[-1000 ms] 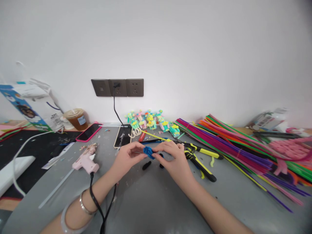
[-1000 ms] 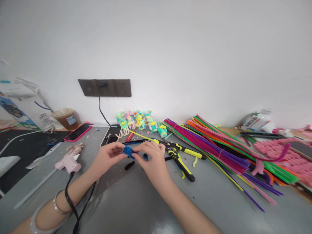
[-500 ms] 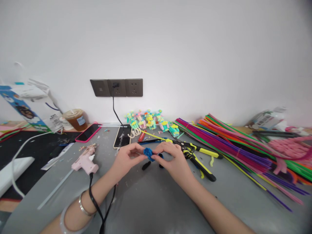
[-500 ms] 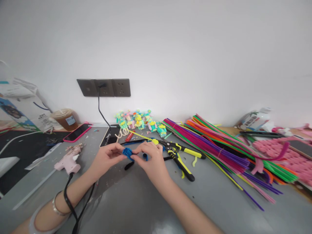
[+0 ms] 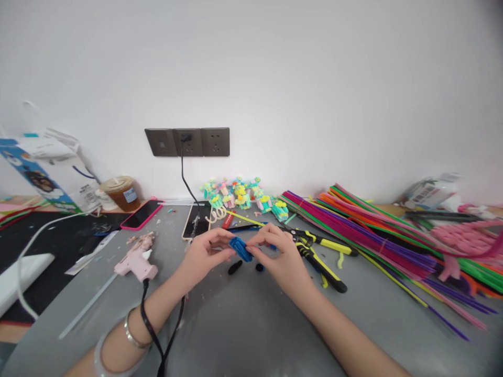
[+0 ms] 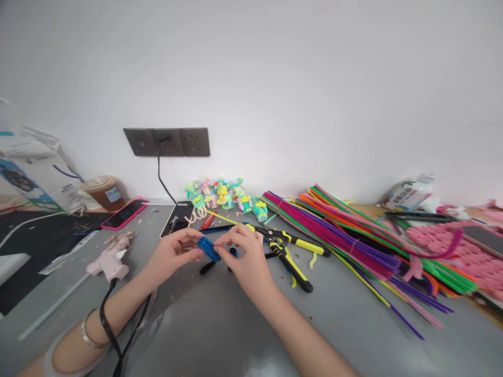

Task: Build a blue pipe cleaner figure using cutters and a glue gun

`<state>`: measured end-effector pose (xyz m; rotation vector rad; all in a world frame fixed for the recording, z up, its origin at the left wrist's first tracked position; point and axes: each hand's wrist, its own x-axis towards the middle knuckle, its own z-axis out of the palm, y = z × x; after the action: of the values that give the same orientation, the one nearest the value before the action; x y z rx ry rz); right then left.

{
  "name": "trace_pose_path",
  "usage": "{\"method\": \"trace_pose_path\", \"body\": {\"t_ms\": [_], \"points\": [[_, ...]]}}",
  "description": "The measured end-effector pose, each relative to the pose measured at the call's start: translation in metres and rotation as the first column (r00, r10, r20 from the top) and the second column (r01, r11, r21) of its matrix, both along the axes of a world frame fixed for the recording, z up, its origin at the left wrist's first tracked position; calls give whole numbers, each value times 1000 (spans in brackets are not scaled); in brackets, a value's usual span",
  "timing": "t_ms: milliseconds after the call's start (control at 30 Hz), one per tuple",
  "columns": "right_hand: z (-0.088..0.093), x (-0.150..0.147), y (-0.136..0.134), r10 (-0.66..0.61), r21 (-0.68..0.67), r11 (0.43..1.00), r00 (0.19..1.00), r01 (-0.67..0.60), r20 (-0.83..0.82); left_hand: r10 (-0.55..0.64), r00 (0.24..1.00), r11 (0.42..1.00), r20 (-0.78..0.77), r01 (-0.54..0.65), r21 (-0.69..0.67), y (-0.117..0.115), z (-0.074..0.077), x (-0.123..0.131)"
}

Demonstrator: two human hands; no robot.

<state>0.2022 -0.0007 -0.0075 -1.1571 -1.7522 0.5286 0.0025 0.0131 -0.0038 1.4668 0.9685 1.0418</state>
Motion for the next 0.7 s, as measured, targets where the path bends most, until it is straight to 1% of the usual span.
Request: {"method": "trace_pose_path", "body": {"t_ms": [133,233,433,700], "points": [[0,2,3,55,-68,996,996,-59,-66,-13,1000,1000,-25,13,7,0,1,-1],[1,3,4,57,-105,993,997,-62,-46,-24,999,1000,-30,24,5,0,-1,-2],[2,3,2,47,-80,996,999,-47,-6,-41,999,999,-24,41,-9,0,-3,-3],[4,1,0,-6,-65,998,996,12,90,-55,998,998,-15,55,-19,-2,-1,-2]]}}
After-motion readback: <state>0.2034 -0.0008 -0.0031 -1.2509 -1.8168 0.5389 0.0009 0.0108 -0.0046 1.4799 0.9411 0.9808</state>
